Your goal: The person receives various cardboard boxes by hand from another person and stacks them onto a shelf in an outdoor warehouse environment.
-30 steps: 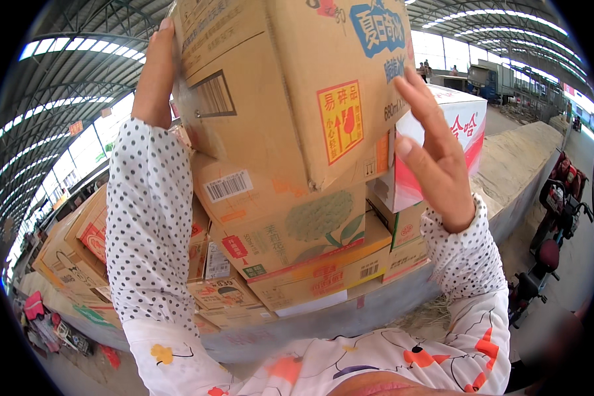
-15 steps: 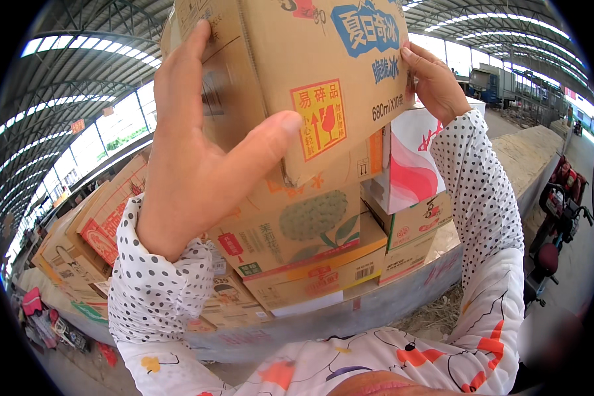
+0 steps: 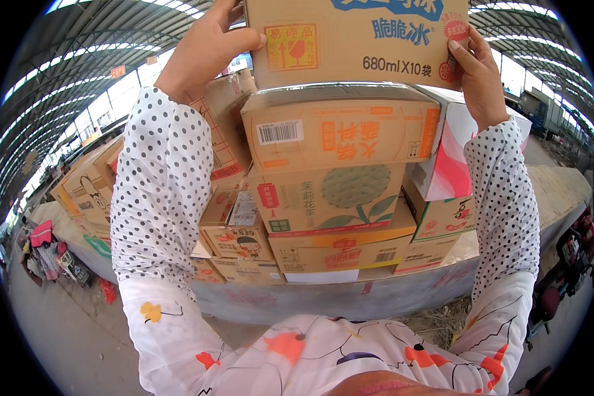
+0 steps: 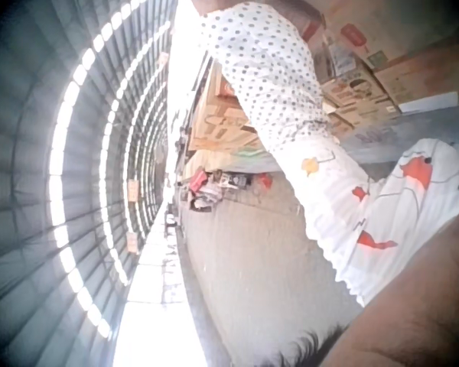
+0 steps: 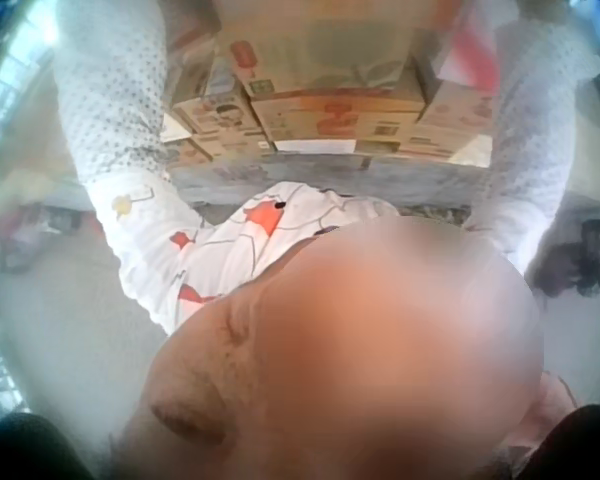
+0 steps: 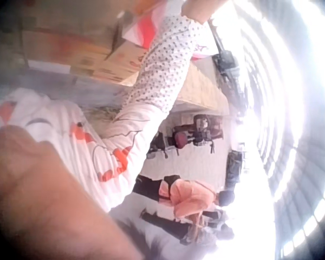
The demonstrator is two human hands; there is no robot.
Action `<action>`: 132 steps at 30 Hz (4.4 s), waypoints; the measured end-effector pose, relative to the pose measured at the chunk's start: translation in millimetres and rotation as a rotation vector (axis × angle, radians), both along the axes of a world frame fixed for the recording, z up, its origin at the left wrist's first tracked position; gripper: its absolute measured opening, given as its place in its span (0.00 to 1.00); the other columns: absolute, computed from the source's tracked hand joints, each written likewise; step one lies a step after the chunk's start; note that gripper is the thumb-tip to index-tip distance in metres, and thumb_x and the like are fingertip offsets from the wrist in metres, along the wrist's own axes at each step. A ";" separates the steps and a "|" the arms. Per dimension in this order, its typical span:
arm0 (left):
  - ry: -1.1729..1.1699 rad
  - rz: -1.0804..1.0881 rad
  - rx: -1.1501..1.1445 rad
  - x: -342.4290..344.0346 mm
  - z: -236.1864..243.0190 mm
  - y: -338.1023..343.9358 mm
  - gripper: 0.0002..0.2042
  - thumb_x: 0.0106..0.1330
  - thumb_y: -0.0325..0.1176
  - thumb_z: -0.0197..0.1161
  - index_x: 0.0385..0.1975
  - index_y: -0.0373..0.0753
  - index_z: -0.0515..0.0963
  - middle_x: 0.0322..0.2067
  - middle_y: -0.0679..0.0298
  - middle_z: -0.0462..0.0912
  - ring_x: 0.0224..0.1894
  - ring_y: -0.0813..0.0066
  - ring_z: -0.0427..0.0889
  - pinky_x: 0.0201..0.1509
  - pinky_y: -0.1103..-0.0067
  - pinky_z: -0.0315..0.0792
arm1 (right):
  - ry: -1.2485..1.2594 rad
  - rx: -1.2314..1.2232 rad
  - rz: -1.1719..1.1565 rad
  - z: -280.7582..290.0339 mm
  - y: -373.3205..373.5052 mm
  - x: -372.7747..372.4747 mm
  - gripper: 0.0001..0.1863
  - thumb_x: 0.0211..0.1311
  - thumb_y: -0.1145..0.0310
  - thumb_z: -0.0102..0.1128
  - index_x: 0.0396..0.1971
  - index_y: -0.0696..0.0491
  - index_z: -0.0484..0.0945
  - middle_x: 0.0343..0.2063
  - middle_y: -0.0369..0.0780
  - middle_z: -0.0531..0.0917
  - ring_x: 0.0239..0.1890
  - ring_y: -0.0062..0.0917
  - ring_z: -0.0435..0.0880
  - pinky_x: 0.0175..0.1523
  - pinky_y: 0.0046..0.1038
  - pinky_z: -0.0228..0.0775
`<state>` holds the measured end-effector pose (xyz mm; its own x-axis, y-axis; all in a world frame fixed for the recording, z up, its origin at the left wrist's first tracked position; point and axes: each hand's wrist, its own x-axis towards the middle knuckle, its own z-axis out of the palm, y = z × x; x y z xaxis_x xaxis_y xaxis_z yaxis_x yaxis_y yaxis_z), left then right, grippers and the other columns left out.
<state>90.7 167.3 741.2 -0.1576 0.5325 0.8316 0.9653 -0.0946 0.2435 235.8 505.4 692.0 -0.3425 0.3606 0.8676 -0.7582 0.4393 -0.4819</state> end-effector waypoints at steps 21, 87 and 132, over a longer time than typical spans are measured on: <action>-0.345 0.086 0.034 1.4 -35.0 -14.1 0.42 0.54 0.18 0.59 0.70 0.40 0.48 0.64 0.53 0.59 0.62 0.64 0.65 0.61 0.73 0.66 | -0.126 0.118 -0.026 -29.2 -1.5 -27.9 0.29 0.66 0.70 0.51 0.66 0.55 0.55 0.58 0.40 0.70 0.58 0.24 0.69 0.63 0.30 0.61; -0.810 -1.382 -0.664 243.2 -372.5 208.4 0.41 0.58 0.36 0.69 0.65 0.35 0.48 0.60 0.56 0.57 0.64 0.67 0.58 0.68 0.69 0.53 | -0.362 -0.974 -1.137 -444.9 -237.4 363.3 0.27 0.70 0.56 0.47 0.62 0.56 0.63 0.60 0.41 0.69 0.61 0.32 0.69 0.64 0.33 0.60; -0.695 -0.880 0.127 106.7 13.1 289.0 0.16 0.67 0.44 0.54 0.41 0.38 0.77 0.35 0.63 0.82 0.40 0.71 0.79 0.48 0.73 0.72 | -0.054 -0.209 -0.075 -82.8 75.2 135.1 0.36 0.61 0.54 0.63 0.60 0.57 0.57 0.52 0.43 0.71 0.55 0.28 0.72 0.59 0.34 0.68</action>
<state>197.4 456.4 754.3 -0.2188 0.6048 0.7657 0.2090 -0.7374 0.6423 370.8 580.5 609.3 -0.3520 0.5571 0.7522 -0.6980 0.3792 -0.6074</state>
